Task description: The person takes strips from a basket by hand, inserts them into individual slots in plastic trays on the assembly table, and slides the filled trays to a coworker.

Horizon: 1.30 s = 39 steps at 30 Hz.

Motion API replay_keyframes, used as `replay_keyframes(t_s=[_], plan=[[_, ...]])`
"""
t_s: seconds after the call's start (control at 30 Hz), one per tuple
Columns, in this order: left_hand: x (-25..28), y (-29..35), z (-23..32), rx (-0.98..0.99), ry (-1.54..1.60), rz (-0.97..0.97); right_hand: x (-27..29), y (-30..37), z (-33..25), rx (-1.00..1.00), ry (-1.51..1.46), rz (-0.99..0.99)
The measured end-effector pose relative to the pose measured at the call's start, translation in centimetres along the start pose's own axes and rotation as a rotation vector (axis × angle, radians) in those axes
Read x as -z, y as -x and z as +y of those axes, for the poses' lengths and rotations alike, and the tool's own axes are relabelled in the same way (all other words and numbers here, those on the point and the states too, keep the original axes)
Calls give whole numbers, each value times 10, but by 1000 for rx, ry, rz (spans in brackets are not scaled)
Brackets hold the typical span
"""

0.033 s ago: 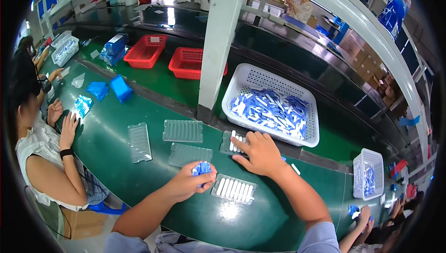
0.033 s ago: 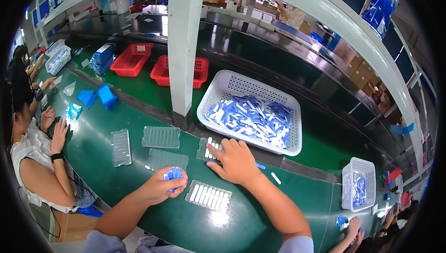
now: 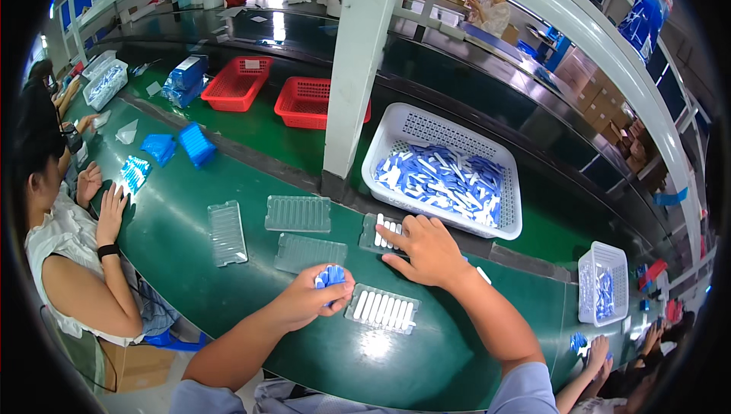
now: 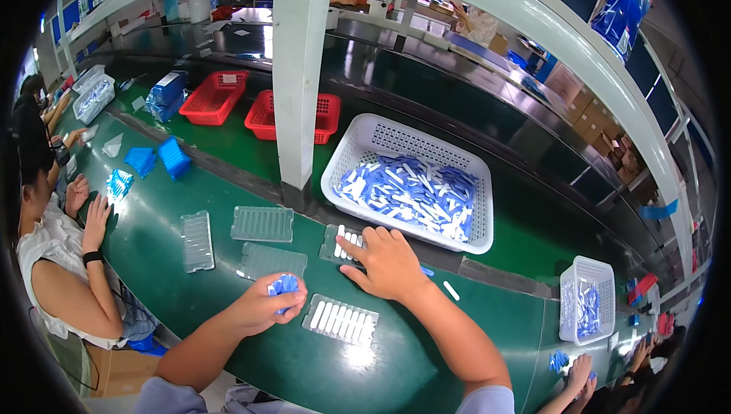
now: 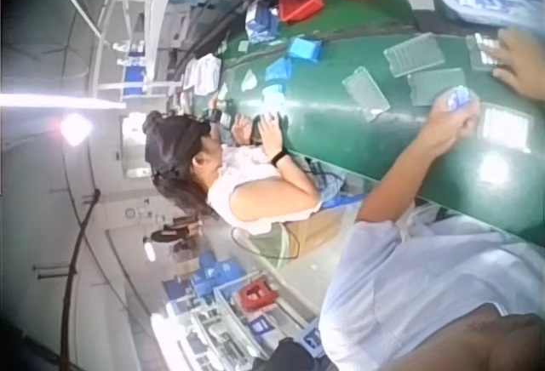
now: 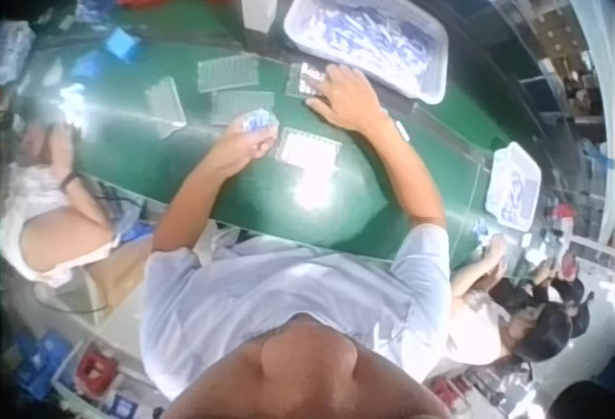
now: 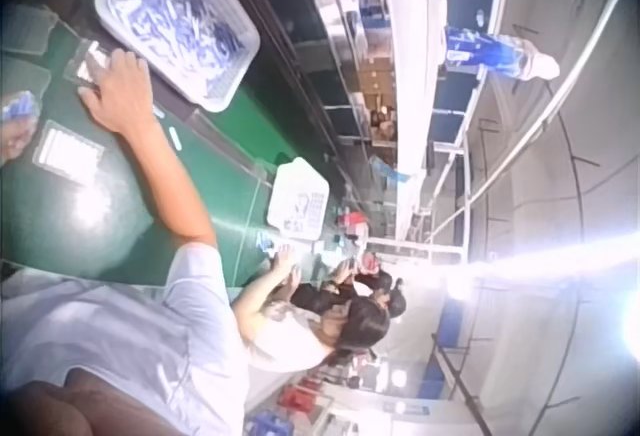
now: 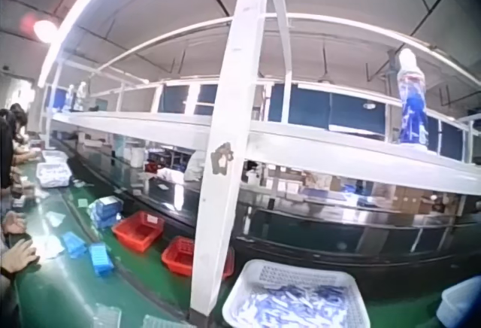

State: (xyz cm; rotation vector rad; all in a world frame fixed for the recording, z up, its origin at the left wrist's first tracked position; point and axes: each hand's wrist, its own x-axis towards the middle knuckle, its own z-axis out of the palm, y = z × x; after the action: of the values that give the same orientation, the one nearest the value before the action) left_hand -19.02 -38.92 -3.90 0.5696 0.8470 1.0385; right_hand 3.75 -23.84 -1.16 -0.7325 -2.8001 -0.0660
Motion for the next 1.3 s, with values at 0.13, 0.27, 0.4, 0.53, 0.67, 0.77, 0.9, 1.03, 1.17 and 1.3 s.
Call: replay_keyframes(t_s=[0.13,0.27,0.4,0.53,0.67,0.77,0.9,1.03,1.17,1.3], plan=[[0,1,-4,48,-34,-13,1,4,1,74,-31,-101],[2,0,-7,38,-11,-62,-14,-1,-9,11,-80,2],[7,0,-4,9,-28,-75,-9,-2,-3,28,-147,-45],[8,0,-3,-54,-143,-172,-6,4,7,-35,-292,-19],[4,3,-2,-325,-796,-49,-18,7,7,-47,-228,113],[-5,7,-2,-482,-1151,-14,-14,14,11,-34,-262,150],[-9,0,-4,-368,-1551,-47,-2,28,4,-80,-232,153],[-20,2,-1,-293,-1680,-67,0,52,-3,-100,-216,156],[-20,13,5,-240,-1723,-98,-2,70,-12,-60,-171,156],[-10,39,9,-169,-1752,-91,-3,105,-18,-97,-155,202]])
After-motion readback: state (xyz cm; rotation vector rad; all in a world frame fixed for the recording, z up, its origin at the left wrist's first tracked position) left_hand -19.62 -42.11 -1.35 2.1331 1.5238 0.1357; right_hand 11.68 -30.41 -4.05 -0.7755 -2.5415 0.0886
